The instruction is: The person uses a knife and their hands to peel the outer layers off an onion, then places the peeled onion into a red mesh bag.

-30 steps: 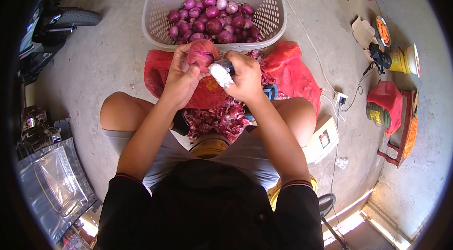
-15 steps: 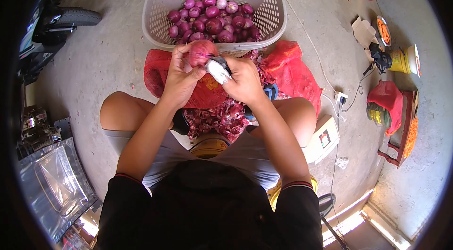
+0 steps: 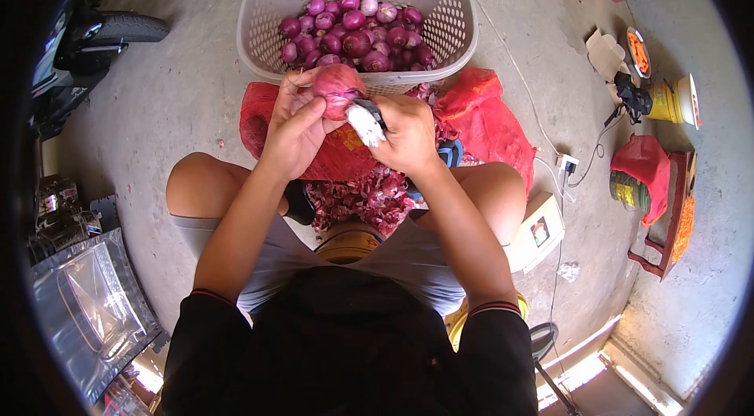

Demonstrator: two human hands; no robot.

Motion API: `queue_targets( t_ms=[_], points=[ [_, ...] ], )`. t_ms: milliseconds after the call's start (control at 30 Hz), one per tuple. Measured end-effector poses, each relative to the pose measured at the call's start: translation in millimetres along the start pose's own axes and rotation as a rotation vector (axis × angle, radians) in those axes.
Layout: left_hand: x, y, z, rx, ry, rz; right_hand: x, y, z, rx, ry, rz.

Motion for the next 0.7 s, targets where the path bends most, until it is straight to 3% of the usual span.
queue_targets(
  t_ms=[200, 367, 700],
  points=[
    [-2.7, 2.7, 3.7, -0.008, -0.035, -0.034, -12.4, -5.8, -6.4, -0.071, 0.271, -0.148],
    [-12.0, 3.3, 5.4, 0.004, 0.047, -0.176, -22.3, -8.0, -8.4, -0.091, 0.274, -0.253],
    [-15.7, 7.7, 7.5, 0.036, 0.133, -0.245, -34.8, -8.8, -6.5, -0.146, 0.315, -0.372]
  ],
)
Point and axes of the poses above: each hand's wrist, its own y-axis away from the middle knuckle, its own z-axis out of the palm, x = y × z, the point moved 8 cm from there along -y, towards the middle knuckle, and after that the axes turned 2 degrees about x, right-handed, at the moved point
